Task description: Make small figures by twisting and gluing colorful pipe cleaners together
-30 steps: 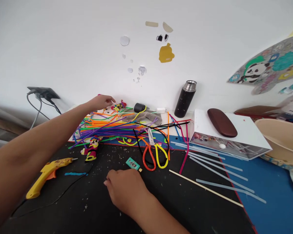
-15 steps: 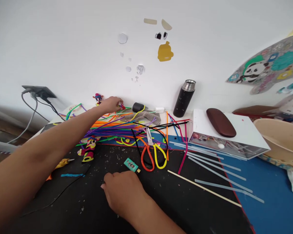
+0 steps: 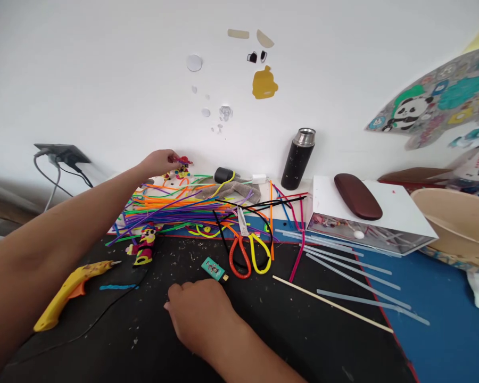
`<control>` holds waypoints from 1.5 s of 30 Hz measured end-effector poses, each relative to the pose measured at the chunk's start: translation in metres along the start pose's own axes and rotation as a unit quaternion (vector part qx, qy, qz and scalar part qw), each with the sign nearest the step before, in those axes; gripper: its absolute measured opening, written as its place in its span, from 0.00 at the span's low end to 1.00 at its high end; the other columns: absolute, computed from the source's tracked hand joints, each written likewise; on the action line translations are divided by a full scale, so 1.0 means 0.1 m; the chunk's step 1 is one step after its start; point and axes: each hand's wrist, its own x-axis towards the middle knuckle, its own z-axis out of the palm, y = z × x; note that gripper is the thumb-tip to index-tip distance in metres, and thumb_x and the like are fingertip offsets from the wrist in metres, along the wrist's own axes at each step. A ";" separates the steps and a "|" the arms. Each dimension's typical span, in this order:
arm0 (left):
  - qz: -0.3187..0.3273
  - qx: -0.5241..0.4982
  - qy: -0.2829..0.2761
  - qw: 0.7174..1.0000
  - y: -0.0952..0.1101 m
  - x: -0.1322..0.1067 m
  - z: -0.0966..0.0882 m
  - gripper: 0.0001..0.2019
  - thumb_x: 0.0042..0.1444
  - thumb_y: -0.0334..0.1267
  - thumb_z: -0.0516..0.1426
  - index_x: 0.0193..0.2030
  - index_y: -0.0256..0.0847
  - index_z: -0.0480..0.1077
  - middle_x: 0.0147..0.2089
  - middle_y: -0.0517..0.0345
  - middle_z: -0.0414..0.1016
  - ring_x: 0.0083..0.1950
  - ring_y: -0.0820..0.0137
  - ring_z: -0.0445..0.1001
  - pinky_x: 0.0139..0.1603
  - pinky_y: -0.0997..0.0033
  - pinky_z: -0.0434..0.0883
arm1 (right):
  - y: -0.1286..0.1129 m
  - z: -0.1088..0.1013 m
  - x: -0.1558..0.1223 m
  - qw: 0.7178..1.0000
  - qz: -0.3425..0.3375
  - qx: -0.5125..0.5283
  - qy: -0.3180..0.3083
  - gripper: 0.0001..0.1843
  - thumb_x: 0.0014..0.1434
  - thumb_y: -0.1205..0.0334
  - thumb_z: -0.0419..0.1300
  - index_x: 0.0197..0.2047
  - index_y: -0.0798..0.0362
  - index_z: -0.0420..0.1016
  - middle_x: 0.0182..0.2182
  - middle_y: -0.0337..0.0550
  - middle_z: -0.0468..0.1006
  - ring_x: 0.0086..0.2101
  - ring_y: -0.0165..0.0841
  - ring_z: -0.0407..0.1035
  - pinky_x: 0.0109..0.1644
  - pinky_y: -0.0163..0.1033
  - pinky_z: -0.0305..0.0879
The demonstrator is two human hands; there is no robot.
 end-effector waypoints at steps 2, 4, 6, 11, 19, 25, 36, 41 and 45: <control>-0.023 -0.019 0.011 0.999 -0.06 -0.04 -0.02 0.20 0.58 0.52 0.59 0.52 0.43 0.78 0.49 0.48 0.84 0.44 0.56 0.81 0.42 0.61 0.75 | 0.00 0.00 0.00 1.000 0.002 -0.001 -0.002 0.10 0.73 0.58 0.57 0.45 0.55 0.76 0.35 0.47 0.84 0.34 0.42 0.81 0.34 0.41 0.69; -0.044 -0.032 0.011 0.998 -0.10 -0.07 -0.02 0.20 0.59 0.51 0.59 0.52 0.42 0.77 0.48 0.48 0.84 0.42 0.57 0.81 0.40 0.62 0.75 | -0.01 0.00 0.00 1.000 0.005 -0.002 -0.006 0.10 0.73 0.58 0.57 0.45 0.55 0.76 0.36 0.47 0.84 0.34 0.42 0.81 0.34 0.41 0.70; -0.060 -0.037 0.004 0.997 -0.12 -0.08 0.00 0.20 0.58 0.52 0.60 0.50 0.42 0.78 0.46 0.48 0.85 0.40 0.57 0.82 0.38 0.62 0.75 | -0.01 0.01 0.00 1.000 0.007 -0.001 -0.007 0.10 0.73 0.58 0.57 0.45 0.55 0.77 0.36 0.48 0.84 0.35 0.42 0.81 0.35 0.41 0.70; -0.075 0.000 0.002 0.997 -0.11 -0.04 0.03 0.18 0.55 0.51 0.61 0.46 0.42 0.79 0.42 0.46 0.84 0.41 0.52 0.82 0.40 0.58 0.75 | 0.00 0.06 0.00 1.000 0.005 0.000 -0.001 0.10 0.73 0.58 0.58 0.45 0.55 0.77 0.36 0.48 0.84 0.35 0.43 0.81 0.34 0.42 0.71; -0.025 0.111 0.046 0.992 0.02 -0.04 0.08 0.21 0.57 0.45 0.57 0.53 0.38 0.76 0.51 0.32 0.80 0.59 0.38 0.73 0.56 0.42 0.68 | -0.02 0.02 0.01 1.000 0.008 -0.006 -0.019 0.11 0.73 0.57 0.57 0.46 0.54 0.77 0.36 0.47 0.84 0.36 0.43 0.81 0.35 0.43 0.71; 0.059 0.203 0.061 0.975 -0.02 -0.13 0.10 0.22 0.64 0.35 0.48 0.63 0.41 0.69 0.53 0.36 0.80 0.58 0.46 0.74 0.59 0.46 0.63 | -0.01 0.02 0.00 1.000 0.009 -0.006 -0.019 0.10 0.73 0.57 0.57 0.46 0.55 0.77 0.37 0.48 0.84 0.36 0.44 0.81 0.34 0.44 0.72; 0.076 0.247 0.007 0.966 -0.07 -0.16 -0.02 0.22 0.68 0.41 0.47 0.61 0.36 0.73 0.57 0.34 0.80 0.59 0.47 0.74 0.57 0.52 0.64 | -0.01 0.08 0.01 1.000 0.004 -0.016 -0.005 0.10 0.73 0.56 0.58 0.46 0.54 0.76 0.36 0.47 0.83 0.35 0.43 0.81 0.34 0.44 0.72; 0.077 0.245 0.002 0.966 -0.13 -0.14 -0.10 0.22 0.67 0.41 0.49 0.62 0.38 0.73 0.60 0.38 0.78 0.61 0.51 0.73 0.55 0.59 0.66 | -0.01 0.08 0.01 1.000 0.005 -0.019 -0.007 0.10 0.73 0.56 0.58 0.46 0.54 0.76 0.36 0.46 0.83 0.35 0.43 0.80 0.33 0.44 0.71; 0.084 0.239 0.003 0.967 -0.21 -0.09 -0.15 0.21 0.68 0.40 0.49 0.61 0.40 0.75 0.62 0.40 0.77 0.62 0.52 0.71 0.58 0.59 0.65 | 0.00 0.10 0.00 1.000 0.005 -0.022 -0.006 0.10 0.73 0.56 0.58 0.46 0.54 0.76 0.36 0.46 0.83 0.34 0.43 0.80 0.33 0.43 0.71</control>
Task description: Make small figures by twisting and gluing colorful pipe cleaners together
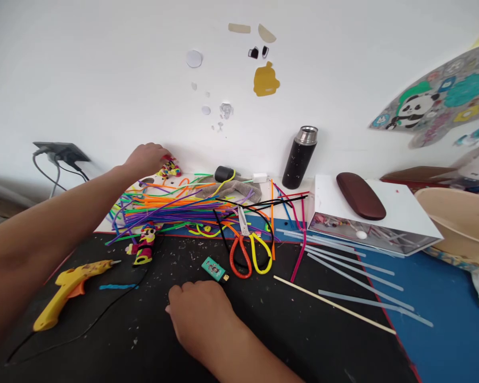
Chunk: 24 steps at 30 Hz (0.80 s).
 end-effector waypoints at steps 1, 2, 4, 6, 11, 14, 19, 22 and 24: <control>0.001 0.000 -0.001 1.000 -0.02 0.01 0.00 0.21 0.67 0.39 0.49 0.61 0.40 0.75 0.62 0.40 0.77 0.63 0.52 0.71 0.58 0.60 0.64 | 0.00 0.00 0.00 1.000 0.000 0.000 0.001 0.10 0.73 0.56 0.58 0.46 0.54 0.76 0.36 0.46 0.83 0.34 0.43 0.80 0.33 0.43 0.70; 0.001 0.001 -0.003 1.000 -0.04 0.01 0.00 0.21 0.67 0.39 0.49 0.61 0.40 0.75 0.61 0.41 0.77 0.62 0.52 0.71 0.59 0.60 0.64 | 0.00 0.00 0.00 1.000 0.001 0.001 0.000 0.10 0.73 0.56 0.58 0.46 0.54 0.76 0.36 0.46 0.83 0.35 0.43 0.80 0.34 0.43 0.70; 0.003 0.002 -0.010 1.000 -0.05 0.02 0.01 0.21 0.67 0.39 0.49 0.61 0.41 0.75 0.60 0.41 0.78 0.62 0.52 0.71 0.58 0.59 0.65 | -0.01 -0.02 0.00 1.000 0.001 0.002 -0.004 0.10 0.73 0.56 0.58 0.46 0.54 0.76 0.36 0.46 0.83 0.35 0.43 0.80 0.34 0.43 0.71; 0.004 0.000 -0.015 1.000 -0.06 0.02 0.01 0.21 0.67 0.39 0.49 0.61 0.41 0.75 0.60 0.40 0.78 0.61 0.52 0.72 0.58 0.58 0.65 | -0.01 -0.03 0.00 1.000 0.002 0.002 -0.008 0.10 0.73 0.56 0.58 0.46 0.54 0.76 0.36 0.47 0.83 0.36 0.43 0.81 0.34 0.43 0.71; -0.010 -0.020 -0.004 1.000 -0.02 0.00 0.03 0.23 0.66 0.42 0.50 0.64 0.39 0.73 0.61 0.38 0.77 0.62 0.49 0.72 0.58 0.57 0.66 | 0.00 -0.02 0.00 1.000 0.004 0.007 -0.006 0.09 0.73 0.57 0.59 0.47 0.54 0.76 0.37 0.46 0.83 0.35 0.43 0.81 0.34 0.44 0.71; -0.008 -0.019 0.003 1.000 0.00 -0.01 0.04 0.24 0.66 0.43 0.50 0.65 0.38 0.73 0.62 0.38 0.77 0.63 0.48 0.71 0.58 0.56 0.65 | 0.00 0.00 0.00 1.000 0.004 0.006 -0.003 0.10 0.72 0.57 0.59 0.47 0.54 0.76 0.36 0.46 0.83 0.35 0.43 0.80 0.34 0.44 0.72; -0.006 -0.013 0.003 1.000 0.00 0.01 0.05 0.23 0.67 0.42 0.50 0.63 0.40 0.74 0.61 0.40 0.78 0.63 0.50 0.70 0.59 0.58 0.64 | 0.00 0.01 0.00 1.000 0.002 0.006 0.001 0.09 0.72 0.57 0.59 0.45 0.53 0.76 0.36 0.46 0.83 0.35 0.44 0.80 0.34 0.45 0.72; -0.009 -0.014 0.004 1.000 0.00 0.02 0.04 0.22 0.67 0.42 0.50 0.61 0.39 0.75 0.60 0.40 0.79 0.63 0.50 0.70 0.58 0.58 0.64 | -0.01 0.01 0.00 1.000 0.002 0.008 0.000 0.09 0.72 0.57 0.59 0.46 0.53 0.76 0.36 0.46 0.83 0.35 0.43 0.80 0.34 0.44 0.71; -0.013 -0.016 0.010 1.000 0.01 0.02 0.05 0.22 0.66 0.41 0.50 0.61 0.39 0.76 0.59 0.39 0.79 0.62 0.49 0.70 0.58 0.57 0.64 | -0.01 0.00 0.00 1.000 0.001 0.008 -0.002 0.09 0.72 0.57 0.59 0.46 0.54 0.76 0.36 0.46 0.83 0.36 0.43 0.80 0.34 0.44 0.71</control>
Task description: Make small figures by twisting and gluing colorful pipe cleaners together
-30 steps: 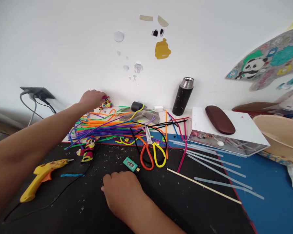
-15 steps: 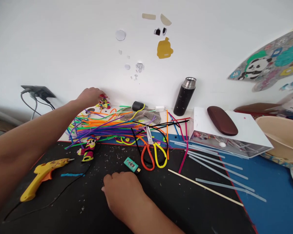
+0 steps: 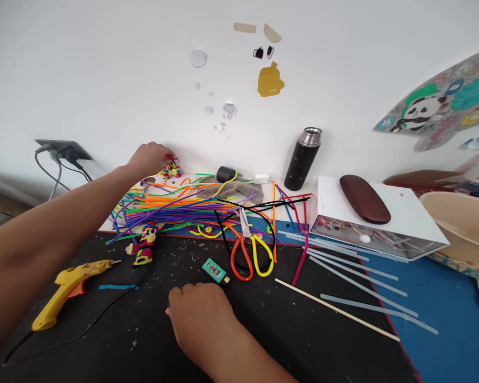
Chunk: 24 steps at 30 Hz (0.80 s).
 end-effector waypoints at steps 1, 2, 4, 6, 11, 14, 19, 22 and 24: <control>-0.002 -0.002 0.002 1.000 0.00 0.00 0.00 0.22 0.66 0.41 0.50 0.61 0.40 0.76 0.59 0.39 0.79 0.62 0.49 0.70 0.58 0.56 0.64 | 0.00 0.00 0.00 1.000 0.000 0.000 -0.002 0.09 0.72 0.57 0.59 0.46 0.54 0.76 0.36 0.46 0.83 0.36 0.43 0.80 0.35 0.44 0.71; -0.004 -0.003 0.003 1.000 0.00 0.00 0.01 0.22 0.66 0.41 0.50 0.61 0.40 0.76 0.60 0.39 0.78 0.62 0.49 0.70 0.58 0.56 0.64 | 0.00 0.00 0.00 1.000 0.002 -0.001 -0.003 0.09 0.72 0.57 0.59 0.46 0.54 0.76 0.36 0.46 0.83 0.35 0.43 0.80 0.35 0.44 0.71; -0.003 -0.006 0.003 1.000 0.01 -0.01 0.01 0.23 0.65 0.41 0.50 0.62 0.39 0.75 0.61 0.38 0.78 0.62 0.47 0.70 0.57 0.54 0.64 | 0.00 -0.01 0.00 1.000 0.004 -0.001 -0.005 0.09 0.72 0.57 0.59 0.46 0.54 0.76 0.37 0.47 0.83 0.35 0.43 0.80 0.34 0.44 0.71; -0.002 -0.007 0.008 1.000 0.02 -0.02 0.01 0.24 0.65 0.42 0.50 0.63 0.38 0.75 0.61 0.38 0.77 0.62 0.47 0.70 0.57 0.54 0.64 | 0.00 -0.02 0.00 1.000 0.004 -0.001 -0.007 0.09 0.72 0.57 0.59 0.46 0.54 0.76 0.37 0.47 0.83 0.36 0.43 0.80 0.35 0.43 0.71; -0.008 -0.018 0.020 1.000 0.05 -0.05 -0.01 0.25 0.64 0.44 0.51 0.64 0.37 0.74 0.62 0.38 0.77 0.64 0.46 0.68 0.60 0.53 0.63 | -0.01 -0.03 0.00 1.000 0.004 0.001 -0.009 0.09 0.72 0.57 0.59 0.46 0.54 0.76 0.36 0.48 0.83 0.36 0.43 0.80 0.35 0.43 0.71; -0.006 -0.019 0.009 1.000 0.05 -0.05 -0.02 0.24 0.64 0.43 0.51 0.63 0.38 0.75 0.61 0.39 0.78 0.63 0.47 0.69 0.59 0.55 0.63 | -0.01 -0.02 0.00 1.000 0.003 -0.001 -0.003 0.09 0.72 0.57 0.59 0.46 0.54 0.75 0.36 0.48 0.83 0.36 0.43 0.80 0.35 0.43 0.71; 0.002 -0.008 0.001 1.000 0.07 -0.03 -0.04 0.23 0.64 0.42 0.51 0.61 0.38 0.76 0.59 0.37 0.79 0.61 0.47 0.71 0.57 0.54 0.64 | -0.01 0.00 -0.01 1.000 0.002 0.003 0.000 0.09 0.72 0.58 0.60 0.45 0.54 0.76 0.35 0.48 0.83 0.35 0.43 0.80 0.35 0.43 0.71; 0.001 -0.012 0.003 1.000 0.08 -0.04 -0.06 0.23 0.64 0.43 0.51 0.60 0.39 0.77 0.58 0.38 0.80 0.60 0.47 0.71 0.56 0.54 0.65 | -0.01 -0.02 0.00 1.000 0.002 0.005 -0.005 0.09 0.72 0.58 0.59 0.45 0.55 0.76 0.35 0.49 0.83 0.36 0.43 0.80 0.35 0.43 0.71; -0.003 -0.024 0.005 1.000 0.08 -0.06 -0.08 0.23 0.64 0.44 0.51 0.59 0.39 0.78 0.57 0.40 0.81 0.60 0.47 0.71 0.56 0.54 0.65 | -0.02 -0.04 0.00 1.000 -0.001 0.005 -0.009 0.10 0.72 0.58 0.58 0.46 0.55 0.76 0.36 0.49 0.83 0.36 0.43 0.80 0.35 0.43 0.71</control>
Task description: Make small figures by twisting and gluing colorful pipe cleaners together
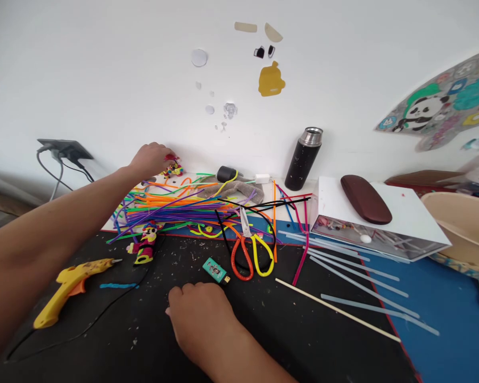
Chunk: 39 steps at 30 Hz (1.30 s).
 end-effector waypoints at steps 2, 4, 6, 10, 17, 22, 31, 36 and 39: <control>-0.002 -0.023 0.010 1.000 -0.01 -0.03 -0.04 0.22 0.64 0.45 0.52 0.58 0.39 0.78 0.56 0.40 0.81 0.60 0.46 0.72 0.56 0.53 0.65 | 0.00 -0.04 0.00 1.000 -0.007 0.007 -0.003 0.10 0.73 0.59 0.58 0.46 0.55 0.77 0.36 0.48 0.84 0.36 0.43 0.80 0.35 0.42 0.70; -0.008 -0.055 0.032 0.998 -0.02 -0.10 -0.11 0.23 0.65 0.45 0.53 0.58 0.38 0.78 0.55 0.38 0.81 0.60 0.45 0.71 0.57 0.51 0.65 | 0.01 -0.08 -0.01 1.000 -0.017 0.026 0.001 0.10 0.73 0.60 0.57 0.45 0.55 0.77 0.37 0.47 0.84 0.36 0.41 0.81 0.35 0.41 0.68; -0.024 -0.093 0.064 0.993 0.00 -0.20 -0.21 0.22 0.65 0.46 0.53 0.58 0.39 0.78 0.56 0.39 0.80 0.61 0.46 0.71 0.59 0.50 0.65 | 0.03 -0.13 -0.03 0.997 -0.029 0.061 0.025 0.11 0.74 0.60 0.55 0.45 0.54 0.77 0.37 0.46 0.85 0.37 0.39 0.81 0.36 0.39 0.67; -0.053 -0.173 0.125 0.976 0.15 -0.52 -0.50 0.19 0.66 0.47 0.54 0.57 0.42 0.78 0.56 0.45 0.80 0.60 0.51 0.71 0.62 0.52 0.66 | 0.08 -0.22 -0.10 0.970 -0.013 0.203 0.134 0.14 0.75 0.59 0.52 0.43 0.51 0.78 0.34 0.40 0.84 0.35 0.33 0.80 0.38 0.35 0.65; -0.077 -0.374 0.201 0.902 0.46 -1.26 -0.94 0.17 0.62 0.46 0.60 0.54 0.44 0.79 0.53 0.53 0.83 0.54 0.57 0.78 0.60 0.55 0.73 | 0.25 -0.41 -0.18 0.823 0.106 0.467 0.305 0.14 0.68 0.55 0.57 0.31 0.51 0.72 0.15 0.31 0.64 0.16 0.27 0.57 0.22 0.33 0.52; -0.086 -0.504 0.197 0.836 0.43 -1.73 -1.10 0.15 0.58 0.47 0.65 0.49 0.45 0.81 0.49 0.53 0.84 0.51 0.60 0.80 0.56 0.60 0.76 | 0.46 -0.39 -0.14 0.727 0.126 0.582 0.342 0.17 0.67 0.53 0.57 0.27 0.49 0.65 0.11 0.27 0.56 0.13 0.25 0.51 0.20 0.32 0.48; -0.178 -0.654 0.186 0.711 0.18 -2.48 -1.08 0.09 0.52 0.45 0.71 0.40 0.50 0.84 0.40 0.58 0.83 0.46 0.63 0.78 0.54 0.62 0.76 | 0.36 -0.29 -0.10 0.734 0.118 0.586 0.322 0.27 0.69 0.48 0.57 0.21 0.48 0.56 0.12 0.29 0.55 0.14 0.24 0.50 0.20 0.33 0.46; -0.197 -0.655 0.056 0.727 0.34 -2.85 -1.00 0.12 0.49 0.52 0.71 0.40 0.55 0.84 0.42 0.57 0.85 0.45 0.56 0.81 0.46 0.58 0.80 | 0.30 -0.23 -0.07 0.766 0.121 0.555 0.302 0.32 0.70 0.43 0.56 0.19 0.48 0.55 0.11 0.31 0.56 0.14 0.24 0.49 0.20 0.34 0.50; -0.196 -0.663 -0.032 0.722 0.51 -2.92 -0.97 0.13 0.49 0.55 0.70 0.41 0.59 0.84 0.38 0.59 0.85 0.41 0.54 0.83 0.40 0.57 0.81 | 0.29 -0.19 -0.05 0.780 0.133 0.554 0.259 0.31 0.69 0.40 0.57 0.20 0.49 0.60 0.11 0.30 0.57 0.14 0.25 0.52 0.20 0.33 0.51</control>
